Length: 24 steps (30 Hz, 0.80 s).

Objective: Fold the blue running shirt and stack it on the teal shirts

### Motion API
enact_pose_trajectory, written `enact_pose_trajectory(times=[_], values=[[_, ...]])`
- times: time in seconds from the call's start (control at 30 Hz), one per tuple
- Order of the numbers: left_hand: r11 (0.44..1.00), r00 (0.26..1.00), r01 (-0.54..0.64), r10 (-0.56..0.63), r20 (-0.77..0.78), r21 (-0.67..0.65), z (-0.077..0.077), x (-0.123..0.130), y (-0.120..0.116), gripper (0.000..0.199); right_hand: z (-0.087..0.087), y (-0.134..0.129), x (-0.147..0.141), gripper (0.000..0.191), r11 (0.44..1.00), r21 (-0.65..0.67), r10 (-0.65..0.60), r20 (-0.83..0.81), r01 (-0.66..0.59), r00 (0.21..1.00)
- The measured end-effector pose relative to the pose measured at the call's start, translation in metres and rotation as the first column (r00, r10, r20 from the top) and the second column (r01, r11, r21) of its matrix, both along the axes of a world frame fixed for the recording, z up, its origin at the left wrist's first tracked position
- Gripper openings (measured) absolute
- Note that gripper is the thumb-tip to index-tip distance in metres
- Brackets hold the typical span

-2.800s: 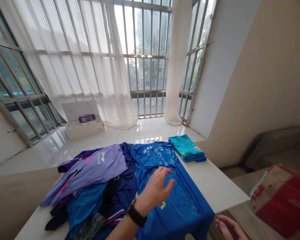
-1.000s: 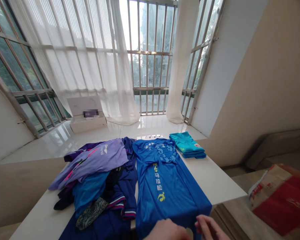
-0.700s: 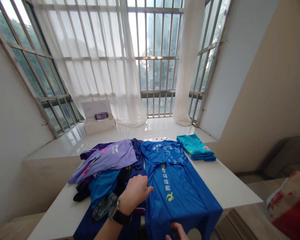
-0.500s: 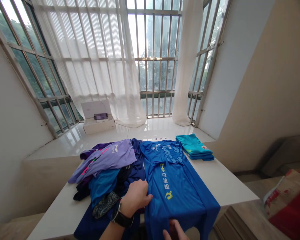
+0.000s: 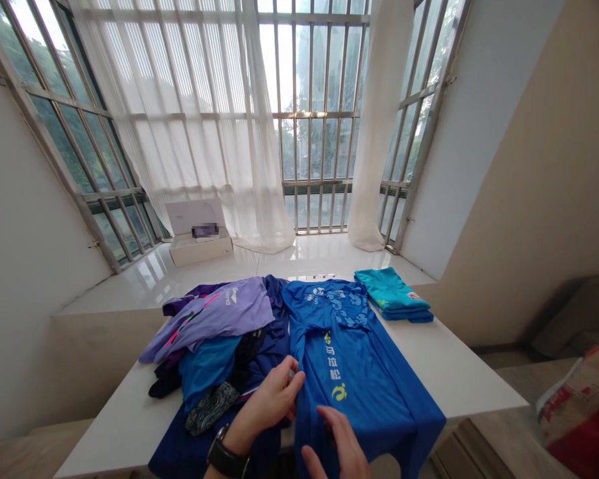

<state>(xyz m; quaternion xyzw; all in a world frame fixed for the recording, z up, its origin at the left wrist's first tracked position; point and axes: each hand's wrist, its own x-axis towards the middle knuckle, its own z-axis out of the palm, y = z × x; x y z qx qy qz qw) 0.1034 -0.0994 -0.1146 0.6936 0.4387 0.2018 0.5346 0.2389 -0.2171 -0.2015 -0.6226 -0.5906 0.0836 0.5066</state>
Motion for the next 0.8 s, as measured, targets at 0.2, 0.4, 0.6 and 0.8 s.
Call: enact_pose_trajectory(times=[0.2,0.4,0.6,0.8], values=[[0.994,0.992,-0.105,0.103,0.077,0.025,0.007,0.003,-0.009,0.026,0.016,0.014,-0.005,0.04,0.999,0.013,-0.037,-0.01,0.037,0.999],[0.991,0.998,0.042,-0.046,0.029,0.129,0.034,0.013,-0.013,0.018,0.022,0.023,-0.007,0.039,0.995,-0.095,0.025,-0.024,-0.027,0.999],[0.835,0.915,0.391,-0.31,-0.257,0.386,0.065,0.033,0.025,0.023,0.03,0.036,0.014,0.022,0.953,-0.296,0.066,0.005,-0.061,0.998],[0.664,0.782,0.481,-0.03,-0.623,0.572,0.04,0.086,0.116,0.038,0.024,0.041,0.023,0.019,0.964,-0.252,0.043,-0.182,-0.089,0.982]])
